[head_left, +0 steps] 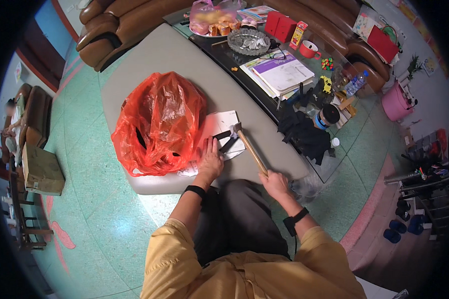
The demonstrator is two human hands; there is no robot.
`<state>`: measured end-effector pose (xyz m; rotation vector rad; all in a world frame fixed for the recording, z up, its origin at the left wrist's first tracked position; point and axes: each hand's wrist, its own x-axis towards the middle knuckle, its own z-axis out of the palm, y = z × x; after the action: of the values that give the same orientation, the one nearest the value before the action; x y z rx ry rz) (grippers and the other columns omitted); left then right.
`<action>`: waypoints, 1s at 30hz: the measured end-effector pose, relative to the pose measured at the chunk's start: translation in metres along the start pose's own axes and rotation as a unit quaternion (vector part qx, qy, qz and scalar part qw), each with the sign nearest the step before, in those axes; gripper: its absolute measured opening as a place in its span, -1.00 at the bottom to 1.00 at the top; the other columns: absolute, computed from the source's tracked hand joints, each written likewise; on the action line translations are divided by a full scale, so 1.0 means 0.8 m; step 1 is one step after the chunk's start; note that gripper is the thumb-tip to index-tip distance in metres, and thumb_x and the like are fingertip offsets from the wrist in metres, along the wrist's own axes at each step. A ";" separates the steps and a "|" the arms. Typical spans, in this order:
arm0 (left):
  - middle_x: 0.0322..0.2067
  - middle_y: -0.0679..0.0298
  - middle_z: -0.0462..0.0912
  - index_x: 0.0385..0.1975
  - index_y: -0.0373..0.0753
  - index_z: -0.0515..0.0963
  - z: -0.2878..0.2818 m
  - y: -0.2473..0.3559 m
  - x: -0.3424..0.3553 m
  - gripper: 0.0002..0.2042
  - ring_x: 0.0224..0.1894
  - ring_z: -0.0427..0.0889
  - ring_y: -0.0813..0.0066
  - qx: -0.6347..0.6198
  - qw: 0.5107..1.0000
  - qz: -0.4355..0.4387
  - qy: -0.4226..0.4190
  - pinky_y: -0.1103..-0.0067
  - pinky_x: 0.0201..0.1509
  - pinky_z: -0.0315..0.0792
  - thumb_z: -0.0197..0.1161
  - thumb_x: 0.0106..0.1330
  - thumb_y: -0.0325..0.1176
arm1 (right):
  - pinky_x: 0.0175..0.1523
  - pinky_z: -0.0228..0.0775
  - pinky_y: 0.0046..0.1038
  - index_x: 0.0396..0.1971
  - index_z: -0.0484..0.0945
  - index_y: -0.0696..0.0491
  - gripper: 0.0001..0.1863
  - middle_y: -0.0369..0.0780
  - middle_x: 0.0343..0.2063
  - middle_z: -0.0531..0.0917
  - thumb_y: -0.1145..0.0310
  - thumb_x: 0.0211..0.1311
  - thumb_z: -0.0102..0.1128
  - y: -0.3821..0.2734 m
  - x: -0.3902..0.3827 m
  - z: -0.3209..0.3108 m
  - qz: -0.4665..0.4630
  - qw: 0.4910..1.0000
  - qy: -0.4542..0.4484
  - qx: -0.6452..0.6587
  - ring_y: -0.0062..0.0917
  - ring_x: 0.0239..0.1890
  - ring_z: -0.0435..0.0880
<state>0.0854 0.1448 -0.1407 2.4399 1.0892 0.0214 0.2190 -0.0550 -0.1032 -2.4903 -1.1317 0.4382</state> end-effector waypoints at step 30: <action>0.24 0.04 0.05 0.22 -0.31 0.04 -0.022 0.024 0.007 -0.44 0.25 0.07 0.05 0.007 0.999 -0.021 0.034 0.35 0.29 0.06 -0.07 0.28 -0.19 | -0.42 0.37 -0.13 -0.57 0.47 0.17 -0.56 0.03 -0.66 0.53 0.02 0.12 0.06 -0.021 -0.028 -0.028 -0.031 0.993 0.016 0.110 -0.02 -0.52 0.53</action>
<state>0.0991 0.1450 -0.1178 2.4446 1.1742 0.0844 0.2032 -0.0666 -0.0728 -2.2594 -1.0825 0.4762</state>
